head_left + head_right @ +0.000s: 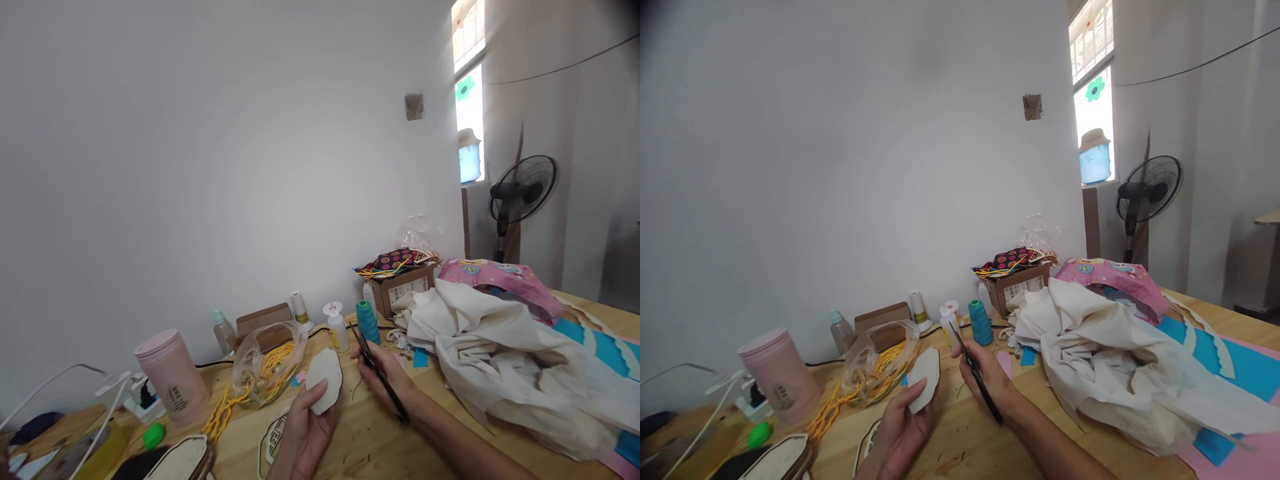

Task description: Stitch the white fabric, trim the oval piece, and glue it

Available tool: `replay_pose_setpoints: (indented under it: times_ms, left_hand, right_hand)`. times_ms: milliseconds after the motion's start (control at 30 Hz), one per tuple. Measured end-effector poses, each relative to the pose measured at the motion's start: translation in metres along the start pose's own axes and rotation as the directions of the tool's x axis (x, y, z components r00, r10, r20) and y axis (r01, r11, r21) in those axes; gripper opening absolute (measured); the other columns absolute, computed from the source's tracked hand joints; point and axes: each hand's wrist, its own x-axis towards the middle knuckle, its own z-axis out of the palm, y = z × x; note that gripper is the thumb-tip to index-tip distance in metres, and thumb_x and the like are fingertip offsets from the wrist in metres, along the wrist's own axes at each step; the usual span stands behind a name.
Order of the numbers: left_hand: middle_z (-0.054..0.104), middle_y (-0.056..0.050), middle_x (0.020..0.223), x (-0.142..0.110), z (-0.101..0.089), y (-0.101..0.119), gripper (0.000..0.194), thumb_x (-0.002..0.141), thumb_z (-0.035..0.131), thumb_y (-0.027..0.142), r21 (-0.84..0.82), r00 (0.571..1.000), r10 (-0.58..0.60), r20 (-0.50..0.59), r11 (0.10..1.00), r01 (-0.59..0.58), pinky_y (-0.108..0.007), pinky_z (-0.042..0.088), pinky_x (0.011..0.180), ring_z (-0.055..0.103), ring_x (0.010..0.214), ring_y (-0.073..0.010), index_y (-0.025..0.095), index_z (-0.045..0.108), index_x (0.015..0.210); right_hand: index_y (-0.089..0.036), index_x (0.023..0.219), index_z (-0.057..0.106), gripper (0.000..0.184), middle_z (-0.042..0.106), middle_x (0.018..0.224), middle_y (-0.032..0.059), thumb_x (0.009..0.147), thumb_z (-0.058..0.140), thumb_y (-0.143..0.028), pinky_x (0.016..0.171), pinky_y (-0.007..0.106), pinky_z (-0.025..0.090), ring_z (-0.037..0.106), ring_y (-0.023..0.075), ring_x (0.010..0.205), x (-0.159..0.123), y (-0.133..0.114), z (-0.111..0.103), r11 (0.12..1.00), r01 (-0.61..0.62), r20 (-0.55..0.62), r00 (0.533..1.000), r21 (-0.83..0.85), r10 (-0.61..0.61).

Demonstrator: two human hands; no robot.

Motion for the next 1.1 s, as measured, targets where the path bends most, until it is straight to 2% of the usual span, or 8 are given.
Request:
replay_pose_setpoints:
  times_ms: [200, 400, 567, 667, 800, 867, 1000, 1100]
  left_hand:
    - [0.07, -0.007, 0.062, -0.001, -0.002, 0.005, 0.047, 0.074, 0.045, -0.003, -0.075, 0.995, -0.098, 0.0, 0.992, 0.098, -0.019, 0.048, 0.034, 0.062, 0.044, -0.0154, 0.011, 0.044, 0.119]
    - [0.07, -0.006, 0.063, -0.001, -0.006, 0.005, 0.042, 0.074, 0.047, -0.001, -0.076, 0.991, -0.127, 0.038, 0.989, 0.129, -0.017, 0.048, 0.035, 0.063, 0.046, -0.0145, 0.014, 0.05, 0.113]
    - [0.069, -0.007, 0.059, -0.006, -0.005, 0.002, 0.023, 0.068, 0.05, -0.002, -0.079, 0.976, -0.206, 0.068, 0.974, 0.211, -0.016, 0.048, 0.037, 0.062, 0.045, -0.0138, 0.01, 0.061, 0.083]
    - [0.067, -0.006, 0.057, -0.008, -0.004, -0.001, 0.019, 0.059, 0.057, -0.005, -0.021, 0.963, -0.201, 0.181, 0.978, 0.208, -0.017, 0.05, 0.043, 0.063, 0.049, -0.0142, 0.01, 0.062, 0.071]
    - [0.07, -0.005, 0.071, -0.005, -0.002, -0.003, 0.034, 0.058, 0.064, 0.0, 0.054, 0.986, -0.068, 0.155, 0.997, 0.06, -0.02, 0.052, 0.054, 0.064, 0.059, -0.0135, 0.014, 0.063, 0.088]
    - [0.07, -0.006, 0.076, -0.002, -0.002, -0.005, 0.04, 0.055, 0.068, 0.004, 0.147, 0.988, 0.01, 0.155, 0.989, -0.033, -0.02, 0.051, 0.054, 0.064, 0.061, -0.0139, 0.014, 0.062, 0.094]
    - [0.066, -0.006, 0.058, 0.009, -0.004, -0.012, 0.034, 0.047, 0.078, 0.017, 0.426, 0.979, 0.081, 0.189, 0.891, -0.156, -0.017, 0.039, 0.035, 0.054, 0.041, -0.0109, 0.008, 0.065, 0.076]
    - [0.067, -0.005, 0.058, 0.016, -0.007, -0.013, 0.038, 0.043, 0.08, 0.02, 0.448, 0.972, 0.151, 0.179, 0.868, -0.217, -0.018, 0.043, 0.04, 0.056, 0.045, -0.0119, 0.008, 0.065, 0.076]
  right_hand:
    - [-0.019, 0.084, 0.049, 0.011, 0.044, 0.062, -0.0038, 0.076, 0.042, -0.021, 0.051, 0.02, 0.037, 0.043, 0.0098, 0.054, 0.0, 0.002, 0.006, 0.999, -0.001, 0.006, 1.0, -0.044, 0.001]
    - [-0.02, 0.087, 0.053, 0.025, 0.047, 0.067, -0.0038, 0.063, 0.055, -0.015, 0.054, 0.022, 0.033, 0.042, 0.0113, 0.058, -0.004, -0.001, 0.0, 0.972, 0.051, 0.013, 0.999, -0.229, -0.05]
    - [-0.022, 0.088, 0.056, 0.024, 0.054, 0.081, 0.0011, 0.065, 0.054, -0.018, 0.067, 0.027, 0.035, 0.05, 0.0174, 0.074, -0.004, -0.001, 0.0, 0.881, 0.004, -0.041, 0.999, -0.473, -0.026]
    - [-0.02, 0.083, 0.057, 0.017, 0.054, 0.076, 0.0026, 0.066, 0.054, -0.021, 0.063, 0.028, 0.036, 0.051, 0.0195, 0.071, 0.001, 0.008, -0.004, 0.894, -0.126, -0.145, 0.987, -0.429, 0.07]
    - [-0.018, 0.081, 0.056, 0.016, 0.05, 0.064, 0.0001, 0.069, 0.055, -0.028, 0.056, 0.027, 0.037, 0.049, 0.0179, 0.061, 0.005, 0.017, -0.01, 0.935, -0.164, -0.17, 0.979, -0.314, 0.114]
    - [-0.018, 0.084, 0.055, 0.02, 0.05, 0.064, -0.0009, 0.072, 0.055, -0.033, 0.055, 0.026, 0.038, 0.049, 0.0162, 0.06, 0.005, 0.016, -0.008, 0.965, -0.154, -0.149, 0.981, -0.214, 0.123]
    - [-0.017, 0.088, 0.052, 0.028, 0.049, 0.065, -0.0017, 0.073, 0.053, -0.041, 0.053, 0.024, 0.04, 0.049, 0.0135, 0.059, 0.004, 0.009, 0.001, 0.989, -0.149, -0.055, 0.987, 0.016, 0.15]
    - [-0.017, 0.084, 0.053, 0.029, 0.047, 0.062, -0.0036, 0.066, 0.06, -0.039, 0.053, 0.023, 0.04, 0.048, 0.0122, 0.057, 0.002, 0.006, 0.003, 0.975, -0.177, 0.009, 0.984, 0.131, 0.177]
